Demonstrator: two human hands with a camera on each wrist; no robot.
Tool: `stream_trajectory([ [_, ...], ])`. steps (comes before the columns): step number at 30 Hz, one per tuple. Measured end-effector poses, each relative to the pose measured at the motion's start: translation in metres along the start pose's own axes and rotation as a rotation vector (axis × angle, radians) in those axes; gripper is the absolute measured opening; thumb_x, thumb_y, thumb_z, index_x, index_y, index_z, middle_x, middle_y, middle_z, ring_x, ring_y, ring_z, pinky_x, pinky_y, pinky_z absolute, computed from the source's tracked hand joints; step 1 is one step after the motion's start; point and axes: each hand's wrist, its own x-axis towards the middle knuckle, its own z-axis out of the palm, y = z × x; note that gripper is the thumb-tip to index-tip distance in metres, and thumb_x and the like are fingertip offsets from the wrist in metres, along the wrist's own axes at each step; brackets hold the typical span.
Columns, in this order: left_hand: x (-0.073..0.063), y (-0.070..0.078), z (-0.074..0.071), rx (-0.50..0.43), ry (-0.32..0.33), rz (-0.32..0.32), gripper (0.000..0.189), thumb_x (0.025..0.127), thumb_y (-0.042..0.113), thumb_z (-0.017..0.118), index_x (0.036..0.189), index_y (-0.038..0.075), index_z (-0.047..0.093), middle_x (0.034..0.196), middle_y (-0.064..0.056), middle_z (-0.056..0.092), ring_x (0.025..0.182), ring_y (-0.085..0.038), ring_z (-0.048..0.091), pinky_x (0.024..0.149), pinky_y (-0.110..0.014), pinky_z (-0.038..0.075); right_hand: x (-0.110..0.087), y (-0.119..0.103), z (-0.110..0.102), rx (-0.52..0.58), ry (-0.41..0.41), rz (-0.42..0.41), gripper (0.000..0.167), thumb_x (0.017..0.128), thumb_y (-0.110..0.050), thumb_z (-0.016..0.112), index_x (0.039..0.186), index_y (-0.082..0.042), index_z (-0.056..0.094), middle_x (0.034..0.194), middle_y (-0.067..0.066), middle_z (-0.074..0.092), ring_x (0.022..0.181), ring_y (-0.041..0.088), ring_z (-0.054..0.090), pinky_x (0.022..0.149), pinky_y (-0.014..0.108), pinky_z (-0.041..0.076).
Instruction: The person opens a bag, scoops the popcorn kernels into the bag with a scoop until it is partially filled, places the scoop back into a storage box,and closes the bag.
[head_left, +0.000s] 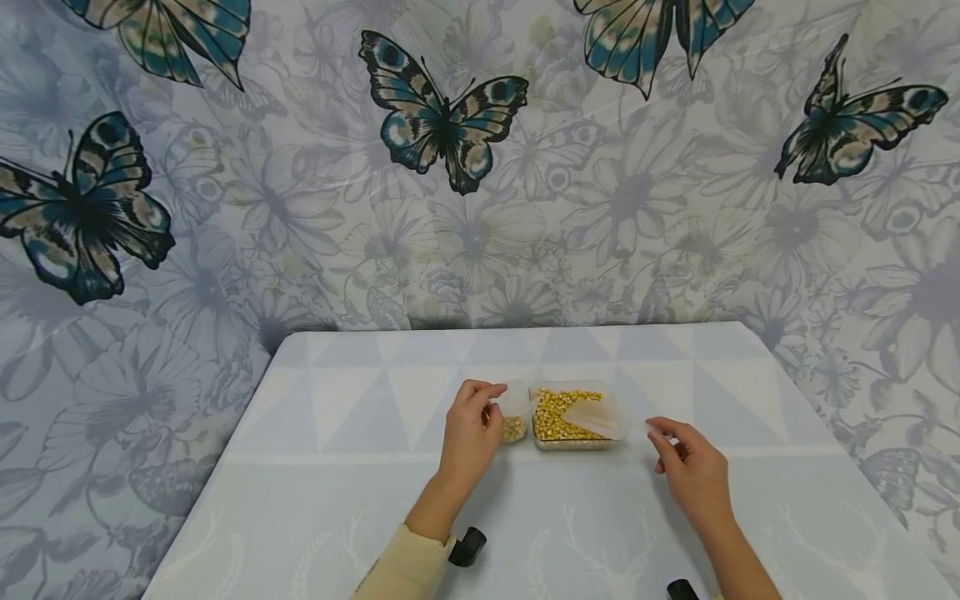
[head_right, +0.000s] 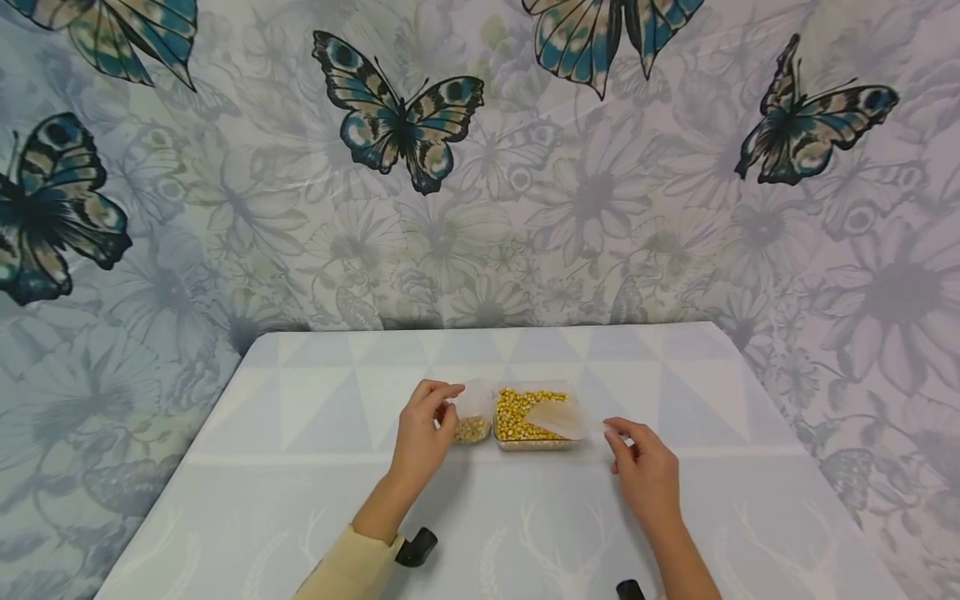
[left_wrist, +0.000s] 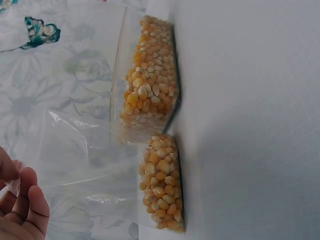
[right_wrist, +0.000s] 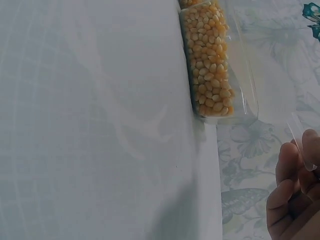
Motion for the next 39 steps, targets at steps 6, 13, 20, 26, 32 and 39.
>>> stream_trajectory([
  [6,-0.002,-0.002,0.002,0.004,-0.009,-0.001,0.03,0.09,-0.008,0.059,0.114,0.004,0.073,0.104,-0.007,0.061,0.072,-0.01,0.053,0.062,-0.02,0.049,0.008,0.002,-0.01,-0.033,-0.015,-0.128,0.021,0.086,0.002,0.073,0.104,-0.009,0.074,0.068,0.003,0.059,0.05,-0.01,0.045,0.043,0.014,0.033],
  [13,-0.002,-0.002,0.003,0.008,-0.01,0.003,0.029,0.091,-0.007,0.059,0.114,0.004,0.073,0.105,-0.006,0.061,0.072,-0.008,0.053,0.062,-0.019,0.048,0.019,-0.005,-0.024,-0.109,-0.077,-0.198,0.023,0.087,0.001,0.072,0.108,-0.009,0.072,0.076,-0.002,0.056,0.054,-0.007,0.046,0.045,0.014,0.034],
  [20,-0.003,-0.002,0.002,0.011,-0.002,-0.002,0.029,0.09,-0.008,0.059,0.113,0.003,0.073,0.104,-0.006,0.061,0.072,-0.008,0.053,0.061,-0.019,0.048,0.026,-0.006,-0.026,-0.206,-0.12,-0.207,0.022,0.087,-0.004,0.073,0.107,-0.013,0.073,0.085,-0.001,0.062,0.058,-0.006,0.041,0.048,0.021,0.036],
  [26,-0.003,-0.001,0.004,0.02,0.004,0.011,0.029,0.09,-0.008,0.06,0.112,0.004,0.073,0.103,-0.006,0.061,0.072,-0.008,0.053,0.061,-0.019,0.048,0.028,-0.008,-0.019,-0.257,-0.124,-0.228,0.02,0.085,-0.006,0.075,0.103,-0.014,0.074,0.084,-0.004,0.062,0.061,-0.003,0.041,0.05,0.022,0.036],
  [32,-0.003,-0.002,0.005,0.009,0.006,0.017,0.03,0.089,-0.009,0.059,0.112,0.003,0.074,0.102,-0.006,0.061,0.072,-0.008,0.053,0.061,-0.019,0.048,0.025,-0.007,-0.009,-0.255,-0.143,-0.245,0.02,0.083,-0.006,0.077,0.102,-0.013,0.074,0.083,-0.004,0.062,0.06,-0.002,0.044,0.049,0.022,0.037],
  [39,-0.004,-0.002,0.006,0.009,0.002,0.004,0.031,0.089,-0.009,0.058,0.112,0.005,0.074,0.103,-0.005,0.06,0.072,-0.007,0.052,0.061,-0.018,0.048,0.021,-0.006,-0.003,-0.261,-0.191,-0.188,0.021,0.084,-0.009,0.077,0.104,-0.014,0.074,0.084,-0.004,0.066,0.058,-0.003,0.04,0.048,0.021,0.036],
])
